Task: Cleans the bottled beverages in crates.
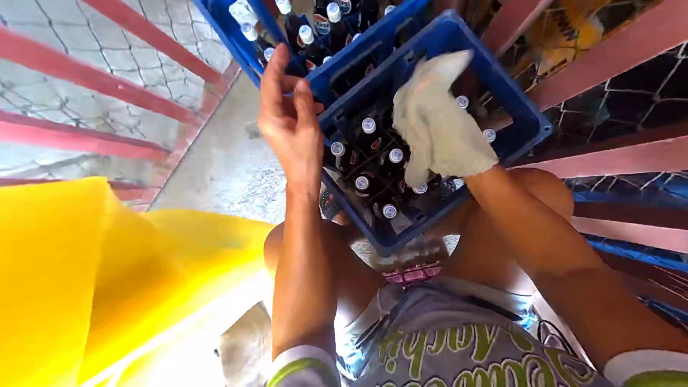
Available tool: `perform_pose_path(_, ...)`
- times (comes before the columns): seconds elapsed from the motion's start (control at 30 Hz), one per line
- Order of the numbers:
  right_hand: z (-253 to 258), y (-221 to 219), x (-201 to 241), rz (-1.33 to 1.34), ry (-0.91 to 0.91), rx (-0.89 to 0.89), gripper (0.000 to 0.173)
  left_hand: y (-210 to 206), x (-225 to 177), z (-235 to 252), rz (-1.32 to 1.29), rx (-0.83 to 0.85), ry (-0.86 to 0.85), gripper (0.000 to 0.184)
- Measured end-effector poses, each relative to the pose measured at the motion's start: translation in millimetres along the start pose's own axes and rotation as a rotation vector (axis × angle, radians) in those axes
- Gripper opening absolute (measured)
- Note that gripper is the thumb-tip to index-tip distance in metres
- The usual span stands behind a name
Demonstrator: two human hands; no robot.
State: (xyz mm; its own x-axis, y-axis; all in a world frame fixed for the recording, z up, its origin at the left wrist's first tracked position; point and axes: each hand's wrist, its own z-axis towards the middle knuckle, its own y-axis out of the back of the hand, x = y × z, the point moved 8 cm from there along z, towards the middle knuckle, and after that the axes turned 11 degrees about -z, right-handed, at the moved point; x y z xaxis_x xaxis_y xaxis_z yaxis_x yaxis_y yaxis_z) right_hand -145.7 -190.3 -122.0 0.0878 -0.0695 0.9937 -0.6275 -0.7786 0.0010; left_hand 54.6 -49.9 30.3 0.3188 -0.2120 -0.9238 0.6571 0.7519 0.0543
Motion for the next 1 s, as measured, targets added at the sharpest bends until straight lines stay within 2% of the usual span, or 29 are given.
perform_pose_path(0.07,-8,-36,-2,-0.203,-0.077,0.204,0.039,3,3,3,-0.004,-0.030,0.023,0.042)
perform_pose_path(0.1,-13,-49,-2,-0.334,-0.162,0.230,0.033,4,3,4,0.000,-0.044,0.034,0.041)
perform_pose_path(0.13,-18,-61,-1,-0.532,-0.282,0.269,0.028,5,5,6,0.010,-0.050,0.051,0.040)
perform_pose_path(0.17,-26,-72,-1,-0.720,-0.328,0.361,0.028,6,7,7,0.016,-0.051,0.064,0.040)
perform_pose_path(0.2,-34,-77,-11,-0.834,-0.164,0.360,0.026,7,10,9,0.024,-0.049,0.062,0.040)
perform_pose_path(0.27,-50,-92,-17,-0.948,-0.309,0.586,0.026,9,14,11,0.061,-0.048,0.044,0.038)
perform_pose_path(0.37,-71,-114,-24,-1.182,-0.439,0.754,0.029,11,16,12,0.102,-0.049,0.035,0.035)
perform_pose_path(0.43,-78,-126,-35,-1.300,-0.475,0.849,0.037,13,16,13,0.098,-0.062,0.042,0.033)
perform_pose_path(0.67,-82,-167,-57,-1.495,-0.656,1.119,0.055,7,16,16,0.075,-0.049,0.127,0.033)
perform_pose_path(0.73,-77,-166,-64,-1.472,-0.668,1.106,0.049,4,16,17,0.085,-0.038,0.152,0.032)
perform_pose_path(0.83,-62,-168,-85,-1.483,-0.549,1.133,0.034,3,16,17,0.104,-0.024,0.188,0.031)
perform_pose_path(1.0,-79,-162,-82,-1.456,-0.557,1.124,0.035,9,17,16,0.132,-0.010,0.225,0.031)
